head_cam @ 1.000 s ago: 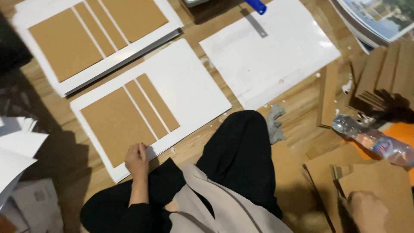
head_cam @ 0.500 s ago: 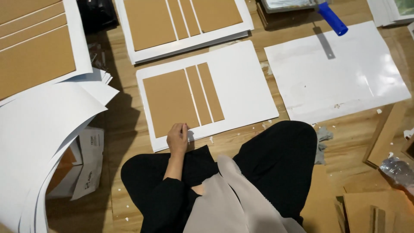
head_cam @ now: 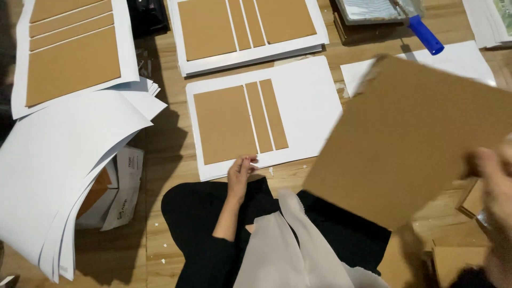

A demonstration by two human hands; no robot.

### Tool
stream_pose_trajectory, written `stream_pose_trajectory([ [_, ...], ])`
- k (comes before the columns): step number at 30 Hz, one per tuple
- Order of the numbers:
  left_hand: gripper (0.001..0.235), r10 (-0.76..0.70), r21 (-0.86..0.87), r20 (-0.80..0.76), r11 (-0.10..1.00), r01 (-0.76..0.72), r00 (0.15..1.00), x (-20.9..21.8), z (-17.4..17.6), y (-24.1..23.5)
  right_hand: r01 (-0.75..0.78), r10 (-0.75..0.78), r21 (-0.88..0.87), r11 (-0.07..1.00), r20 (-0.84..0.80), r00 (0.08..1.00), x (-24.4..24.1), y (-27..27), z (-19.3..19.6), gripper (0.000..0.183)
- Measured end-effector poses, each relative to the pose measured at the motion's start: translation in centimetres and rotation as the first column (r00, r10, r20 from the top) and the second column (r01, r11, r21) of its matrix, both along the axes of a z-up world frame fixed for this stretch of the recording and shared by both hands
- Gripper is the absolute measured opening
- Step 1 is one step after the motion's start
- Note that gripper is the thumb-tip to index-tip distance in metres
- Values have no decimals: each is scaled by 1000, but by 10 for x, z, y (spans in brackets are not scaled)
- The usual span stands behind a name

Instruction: Applying glue to white sheets with a roller and precisely placing cardboard panels and strips onto them to assemble components.

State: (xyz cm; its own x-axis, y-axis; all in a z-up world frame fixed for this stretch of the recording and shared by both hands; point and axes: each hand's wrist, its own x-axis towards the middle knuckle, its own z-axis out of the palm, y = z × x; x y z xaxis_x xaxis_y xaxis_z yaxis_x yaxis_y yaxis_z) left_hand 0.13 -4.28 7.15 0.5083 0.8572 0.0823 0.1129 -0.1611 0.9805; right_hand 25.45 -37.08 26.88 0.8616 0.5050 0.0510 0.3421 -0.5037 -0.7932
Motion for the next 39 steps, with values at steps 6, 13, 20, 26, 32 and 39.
stream_pose_trajectory([
  [6,79,-277,-580,405,659,479,871,-8,47,-49,-17,85,317,948,-199,976,-36,129,-47,36],
  [13,31,-200,-519,413,750,411,888,-6,62,-55,146,70,417,897,-461,885,-55,144,-87,20],
  [20,33,-97,-570,324,774,276,941,-2,60,-58,219,146,393,893,-715,684,-102,121,-119,30],
  [26,44,-75,-223,-28,972,67,997,9,41,-58,132,77,410,903,-457,886,-132,111,-109,24],
  [32,57,-423,-333,468,729,598,776,19,100,-104,-328,205,99,939,604,770,-171,143,-79,45],
  [39,29,-146,-440,453,821,363,879,14,73,-91,-421,345,-25,907,618,706,-179,135,-78,45],
])
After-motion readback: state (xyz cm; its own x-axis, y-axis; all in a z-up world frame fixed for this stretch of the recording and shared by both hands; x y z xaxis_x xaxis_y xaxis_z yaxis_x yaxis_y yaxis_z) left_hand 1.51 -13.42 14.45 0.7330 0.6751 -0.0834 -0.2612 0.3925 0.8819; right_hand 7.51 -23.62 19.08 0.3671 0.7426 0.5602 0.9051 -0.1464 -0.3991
